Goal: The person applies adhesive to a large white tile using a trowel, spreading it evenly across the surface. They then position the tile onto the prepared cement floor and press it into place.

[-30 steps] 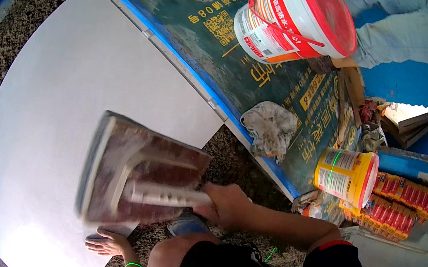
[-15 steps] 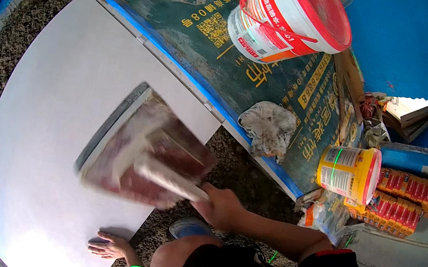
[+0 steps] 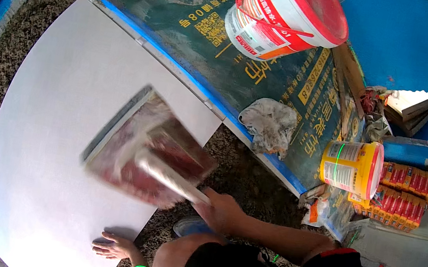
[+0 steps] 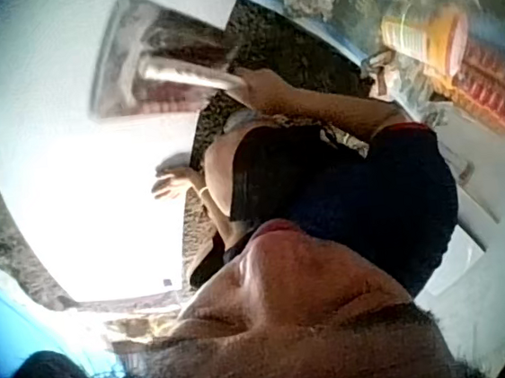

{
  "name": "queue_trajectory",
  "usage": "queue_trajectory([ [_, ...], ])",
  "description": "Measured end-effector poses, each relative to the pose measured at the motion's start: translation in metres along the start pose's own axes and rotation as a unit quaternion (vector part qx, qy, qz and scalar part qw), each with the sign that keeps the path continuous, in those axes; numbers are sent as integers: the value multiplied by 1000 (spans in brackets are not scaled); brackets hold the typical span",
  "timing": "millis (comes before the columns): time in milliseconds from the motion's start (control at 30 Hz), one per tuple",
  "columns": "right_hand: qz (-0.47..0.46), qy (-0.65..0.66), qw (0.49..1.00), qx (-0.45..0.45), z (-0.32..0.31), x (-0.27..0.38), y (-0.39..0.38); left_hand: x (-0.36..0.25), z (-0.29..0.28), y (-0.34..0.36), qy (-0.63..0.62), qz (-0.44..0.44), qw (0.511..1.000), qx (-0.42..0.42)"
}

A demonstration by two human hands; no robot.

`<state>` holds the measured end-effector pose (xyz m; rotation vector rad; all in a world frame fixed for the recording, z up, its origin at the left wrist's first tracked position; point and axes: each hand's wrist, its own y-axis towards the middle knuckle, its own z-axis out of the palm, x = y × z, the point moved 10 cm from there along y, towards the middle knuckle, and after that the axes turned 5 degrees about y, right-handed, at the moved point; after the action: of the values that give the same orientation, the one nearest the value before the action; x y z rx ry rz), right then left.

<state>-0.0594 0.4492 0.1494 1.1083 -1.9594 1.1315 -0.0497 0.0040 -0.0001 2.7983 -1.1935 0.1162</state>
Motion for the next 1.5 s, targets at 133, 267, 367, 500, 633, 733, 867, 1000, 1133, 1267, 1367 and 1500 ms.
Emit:
queue_trajectory([
  [133, 65, 26, 996, 60, 66, -29, 130, -23, 18, -13, -3, 31, 999, 28],
  [267, 28, 8, 994, 108, 30, 90, 121, -2, 10, -1, 1, 12, 1000, 21],
  [367, -77, 27, 996, 39, -10, 104, 22, 6, 7, 6, -23, 5, 1000, 1],
  [500, -37, -14, 999, 0, 27, 9, 16, -5, 2, -2, -30, 18, 999, 5],
  [633, 101, 60, 992, 49, 70, 15, 168, -16, 11, -17, -19, 24, 999, 20],
  [733, -40, -8, 996, 77, 44, 115, 155, -2, 15, -1, -22, 16, 1000, 9],
  [867, -146, -8, 989, 13, -11, 109, 28, 3, 9, 4, 9, 28, 999, -12],
  [1000, -6, -26, 1000, 11, 26, -21, 9, -9, 3, -7, -3, 22, 1000, 20],
  [1133, 153, 57, 986, 30, 55, -1, 165, -17, 13, -20, -9, 33, 999, 18],
  [1267, -36, 39, 997, 59, 15, 113, 131, 5, 19, -4, -8, -3, 999, 32],
  [1367, -161, 39, 985, 48, -9, 86, 30, 5, 11, 0, 6, 4, 999, 38],
  [1500, 96, -127, 984, 83, 13, -26, 10, -18, 2, -15, 1, 5, 999, 51],
])
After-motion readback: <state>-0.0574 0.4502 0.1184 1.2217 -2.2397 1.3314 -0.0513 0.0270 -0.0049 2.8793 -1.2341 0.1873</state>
